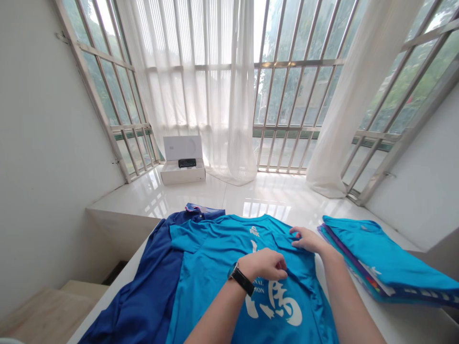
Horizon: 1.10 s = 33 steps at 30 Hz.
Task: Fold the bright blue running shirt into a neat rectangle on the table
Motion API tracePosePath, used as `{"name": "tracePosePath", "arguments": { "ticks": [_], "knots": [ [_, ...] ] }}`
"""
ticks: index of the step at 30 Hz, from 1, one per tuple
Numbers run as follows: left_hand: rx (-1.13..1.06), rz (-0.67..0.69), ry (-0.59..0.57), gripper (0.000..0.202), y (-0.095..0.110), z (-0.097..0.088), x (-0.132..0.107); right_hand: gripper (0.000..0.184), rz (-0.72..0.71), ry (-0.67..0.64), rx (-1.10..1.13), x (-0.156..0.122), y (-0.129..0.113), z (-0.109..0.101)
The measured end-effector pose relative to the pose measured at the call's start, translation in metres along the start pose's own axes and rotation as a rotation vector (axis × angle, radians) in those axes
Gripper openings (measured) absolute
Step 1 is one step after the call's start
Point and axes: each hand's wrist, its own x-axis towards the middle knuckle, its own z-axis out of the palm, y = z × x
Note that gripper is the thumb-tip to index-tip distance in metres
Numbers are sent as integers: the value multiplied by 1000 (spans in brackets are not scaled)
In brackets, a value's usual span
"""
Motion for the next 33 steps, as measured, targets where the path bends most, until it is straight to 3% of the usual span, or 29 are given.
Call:
{"name": "tracePosePath", "arguments": {
  "ticks": [6, 9, 15, 19, 22, 29, 33],
  "knots": [
    [-14, 11, 18, 34, -1, 2, 1, 21, -6, -53, -12, 7, 7, -1],
    [-11, 40, 95, 29, -4, 5, 3, 13, -19, -63, 8, 9, 8, -4],
    [24, -2, 352, 24, -14, 11, 8, 24, -5, -124, 80, 9, 7, -3],
    [-28, -99, 405, 28, -14, 11, 5, 40, 28, -178, 98, 7, 4, 2],
    [-27, -106, 422, 36, -11, 7, 6, 37, 11, -196, 107, 6, 1, 1],
    [19, -143, 530, 58, -2, -8, 43, 20, -126, -200, 133, 5, -6, -17],
    [-59, -150, 588, 63, -8, -1, 65, 21, -191, -217, 155, 0, -9, -27]
  ]
}}
